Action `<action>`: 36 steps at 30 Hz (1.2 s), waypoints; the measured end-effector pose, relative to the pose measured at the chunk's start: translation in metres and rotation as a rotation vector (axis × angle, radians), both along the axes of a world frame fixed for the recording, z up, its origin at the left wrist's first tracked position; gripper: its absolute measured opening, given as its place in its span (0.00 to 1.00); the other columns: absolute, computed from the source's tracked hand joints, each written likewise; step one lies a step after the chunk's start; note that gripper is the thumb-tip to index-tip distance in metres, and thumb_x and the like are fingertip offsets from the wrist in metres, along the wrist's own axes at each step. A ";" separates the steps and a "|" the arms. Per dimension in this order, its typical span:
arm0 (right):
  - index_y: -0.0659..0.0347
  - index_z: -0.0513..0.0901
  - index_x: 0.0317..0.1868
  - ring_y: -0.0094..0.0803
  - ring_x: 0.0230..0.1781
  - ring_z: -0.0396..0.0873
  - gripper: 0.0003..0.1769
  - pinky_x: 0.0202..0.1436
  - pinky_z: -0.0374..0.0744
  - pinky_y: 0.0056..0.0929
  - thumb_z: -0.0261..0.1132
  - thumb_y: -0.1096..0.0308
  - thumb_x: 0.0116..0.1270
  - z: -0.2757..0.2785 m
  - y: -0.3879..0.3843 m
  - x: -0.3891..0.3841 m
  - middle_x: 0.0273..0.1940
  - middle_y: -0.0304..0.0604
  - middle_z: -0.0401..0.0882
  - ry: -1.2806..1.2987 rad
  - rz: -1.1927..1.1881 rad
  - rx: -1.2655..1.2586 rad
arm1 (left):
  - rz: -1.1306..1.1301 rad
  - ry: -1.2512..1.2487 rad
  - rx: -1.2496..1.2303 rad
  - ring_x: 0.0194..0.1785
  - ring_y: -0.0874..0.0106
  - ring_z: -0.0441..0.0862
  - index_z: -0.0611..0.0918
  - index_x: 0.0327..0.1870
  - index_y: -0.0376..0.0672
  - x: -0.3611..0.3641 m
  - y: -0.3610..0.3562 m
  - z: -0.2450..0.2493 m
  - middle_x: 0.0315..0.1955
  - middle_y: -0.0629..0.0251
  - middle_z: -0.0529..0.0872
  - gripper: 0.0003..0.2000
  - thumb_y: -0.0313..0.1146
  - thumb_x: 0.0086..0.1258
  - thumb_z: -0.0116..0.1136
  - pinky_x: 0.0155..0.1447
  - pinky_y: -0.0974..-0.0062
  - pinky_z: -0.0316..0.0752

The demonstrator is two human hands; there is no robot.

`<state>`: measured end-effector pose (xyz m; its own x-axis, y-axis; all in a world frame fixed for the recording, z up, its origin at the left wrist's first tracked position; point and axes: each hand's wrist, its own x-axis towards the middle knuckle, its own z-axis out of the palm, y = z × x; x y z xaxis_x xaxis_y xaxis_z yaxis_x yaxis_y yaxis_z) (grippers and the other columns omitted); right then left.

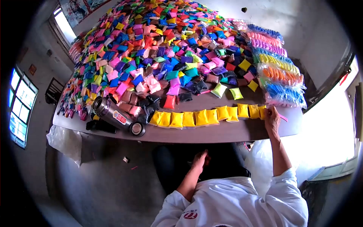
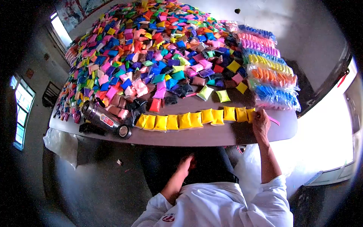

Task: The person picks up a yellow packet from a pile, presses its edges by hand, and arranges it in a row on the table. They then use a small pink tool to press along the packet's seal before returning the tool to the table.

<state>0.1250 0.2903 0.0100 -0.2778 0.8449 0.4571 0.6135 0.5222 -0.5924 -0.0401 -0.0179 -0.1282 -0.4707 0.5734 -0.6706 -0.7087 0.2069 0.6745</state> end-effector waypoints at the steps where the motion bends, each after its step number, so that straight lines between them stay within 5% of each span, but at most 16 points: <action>1: 0.61 0.75 0.35 0.45 0.30 0.78 0.11 0.35 0.74 0.39 0.64 0.62 0.61 -0.003 0.002 0.002 0.29 0.47 0.78 0.000 0.004 0.004 | -0.021 0.190 -0.114 0.26 0.75 0.76 0.79 0.33 0.44 0.001 0.000 -0.002 0.25 0.65 0.82 0.14 0.46 0.67 0.58 0.32 0.76 0.72; 11: 0.61 0.75 0.33 0.46 0.32 0.77 0.11 0.37 0.73 0.40 0.62 0.62 0.64 0.003 -0.003 -0.002 0.31 0.49 0.76 0.022 0.007 0.025 | -0.002 0.349 -0.256 0.25 0.76 0.76 0.81 0.33 0.42 0.000 -0.005 0.023 0.24 0.66 0.83 0.17 0.49 0.67 0.57 0.32 0.75 0.72; 17: 0.63 0.74 0.32 0.48 0.32 0.75 0.13 0.37 0.71 0.41 0.59 0.61 0.67 -0.008 0.005 0.003 0.30 0.50 0.74 -0.044 -0.016 0.090 | 0.124 0.237 -0.042 0.18 0.81 0.71 0.76 0.22 0.44 -0.022 -0.029 0.021 0.18 0.69 0.79 0.17 0.45 0.67 0.58 0.24 0.84 0.65; 22: 0.65 0.72 0.32 0.49 0.31 0.73 0.15 0.36 0.70 0.41 0.56 0.61 0.70 -0.002 -0.001 0.002 0.30 0.51 0.72 -0.062 0.012 0.063 | 0.190 0.219 0.059 0.18 0.80 0.70 0.76 0.22 0.43 -0.044 -0.066 0.032 0.18 0.67 0.79 0.18 0.46 0.68 0.57 0.24 0.82 0.65; 26: 0.65 0.72 0.31 0.46 0.31 0.73 0.13 0.36 0.71 0.38 0.56 0.64 0.70 -0.008 0.003 0.004 0.31 0.50 0.73 -0.008 0.039 0.119 | 0.113 0.567 -0.133 0.21 0.80 0.72 0.78 0.24 0.39 -0.094 -0.102 0.051 0.18 0.67 0.79 0.21 0.50 0.69 0.53 0.28 0.81 0.68; 29: 0.66 0.75 0.35 0.43 0.37 0.76 0.08 0.39 0.73 0.34 0.60 0.69 0.67 -0.003 -0.002 0.001 0.39 0.48 0.77 0.089 0.010 0.223 | 0.295 0.633 -0.225 0.21 0.80 0.72 0.79 0.25 0.39 -0.123 -0.121 0.053 0.19 0.69 0.79 0.20 0.47 0.70 0.53 0.29 0.81 0.67; 32: 0.66 0.76 0.35 0.42 0.41 0.77 0.04 0.42 0.74 0.34 0.62 0.74 0.63 0.008 -0.031 -0.013 0.42 0.49 0.78 0.128 0.059 0.239 | 0.188 0.861 -0.459 0.20 0.71 0.74 0.77 0.22 0.38 -0.121 -0.126 0.030 0.17 0.62 0.79 0.19 0.44 0.68 0.55 0.27 0.72 0.68; 34: 0.66 0.78 0.35 0.42 0.44 0.78 0.05 0.46 0.76 0.33 0.63 0.81 0.58 0.025 -0.056 -0.037 0.43 0.50 0.78 0.189 0.191 0.231 | 0.104 1.270 -0.736 0.27 0.52 0.78 0.76 0.20 0.41 -0.101 -0.109 0.025 0.20 0.54 0.80 0.15 0.40 0.66 0.56 0.33 0.58 0.71; 36: 0.65 0.78 0.36 0.43 0.41 0.79 0.08 0.46 0.76 0.33 0.64 0.82 0.56 0.046 -0.070 -0.069 0.39 0.49 0.80 0.212 0.385 0.215 | -0.098 1.498 -0.777 0.32 0.54 0.79 0.76 0.20 0.42 -0.093 -0.097 0.027 0.22 0.55 0.80 0.14 0.39 0.64 0.57 0.40 0.51 0.71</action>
